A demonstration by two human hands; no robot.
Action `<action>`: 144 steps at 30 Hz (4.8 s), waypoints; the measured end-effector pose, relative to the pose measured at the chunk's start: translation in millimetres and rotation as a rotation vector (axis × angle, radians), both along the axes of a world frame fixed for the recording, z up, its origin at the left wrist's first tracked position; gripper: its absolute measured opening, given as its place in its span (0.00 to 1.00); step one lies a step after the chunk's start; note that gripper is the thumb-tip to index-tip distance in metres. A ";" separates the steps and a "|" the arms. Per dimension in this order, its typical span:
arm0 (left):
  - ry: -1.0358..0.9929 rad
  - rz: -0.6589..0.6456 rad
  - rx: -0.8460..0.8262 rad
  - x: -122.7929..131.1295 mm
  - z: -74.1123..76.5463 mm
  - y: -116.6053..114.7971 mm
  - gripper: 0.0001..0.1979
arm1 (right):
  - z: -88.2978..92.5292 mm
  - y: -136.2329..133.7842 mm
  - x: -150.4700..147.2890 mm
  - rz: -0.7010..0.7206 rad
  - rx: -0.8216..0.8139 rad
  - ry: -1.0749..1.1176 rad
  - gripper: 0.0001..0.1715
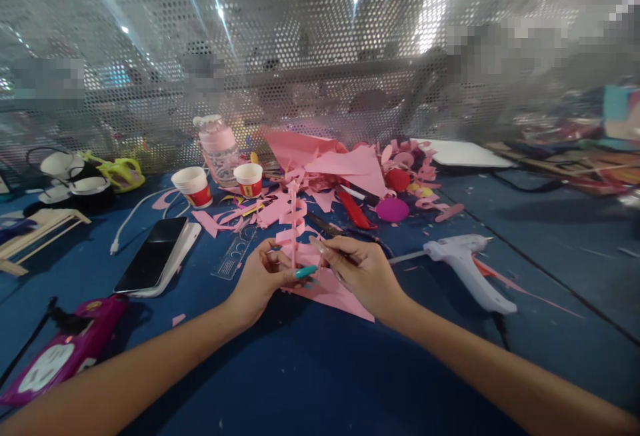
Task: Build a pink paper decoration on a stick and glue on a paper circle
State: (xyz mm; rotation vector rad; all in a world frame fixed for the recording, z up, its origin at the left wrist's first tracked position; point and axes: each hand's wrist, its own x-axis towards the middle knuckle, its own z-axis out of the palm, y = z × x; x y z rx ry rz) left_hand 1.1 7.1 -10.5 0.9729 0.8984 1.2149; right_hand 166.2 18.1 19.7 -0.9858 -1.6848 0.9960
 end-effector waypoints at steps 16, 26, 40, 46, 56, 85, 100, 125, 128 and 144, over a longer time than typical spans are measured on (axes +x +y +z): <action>0.034 -0.019 0.004 -1.3 -1.6 0.9 0.21 | 1.8 -2.8 -0.8 -0.012 0.080 -0.036 0.13; 0.042 -0.046 0.010 -0.5 -4.3 1.8 0.22 | -0.5 -5.9 -2.0 0.010 0.030 -0.025 0.17; -0.076 0.016 -0.143 -1.4 2.0 2.6 0.16 | -4.2 -1.0 -0.4 -0.087 -0.193 0.247 0.22; -0.081 -0.007 -0.108 -1.5 -0.3 1.2 0.18 | -14.1 -2.9 -8.5 -0.047 -0.247 0.174 0.17; -0.028 -0.146 -0.046 -1.4 1.5 -2.9 0.24 | -15.9 -9.5 -16.8 0.208 -0.672 0.508 0.21; -0.157 0.000 0.042 -4.5 5.9 4.0 0.28 | -19.2 -14.6 -16.6 0.277 -0.619 0.175 0.15; -0.125 -0.037 0.087 -5.6 2.9 3.1 0.26 | -20.2 -12.7 -16.5 0.235 -0.628 0.279 0.15; -0.033 -0.064 0.135 -7.7 0.4 -2.6 0.25 | -18.4 -14.8 -22.9 0.177 -0.612 0.302 0.17; -0.069 -0.068 0.156 -8.3 1.4 -2.4 0.22 | -19.4 -13.5 -22.6 0.154 -0.631 0.307 0.17; 0.189 0.111 0.103 -7.0 0.9 1.5 0.20 | -25.4 -11.2 -19.6 0.160 -0.638 0.300 0.15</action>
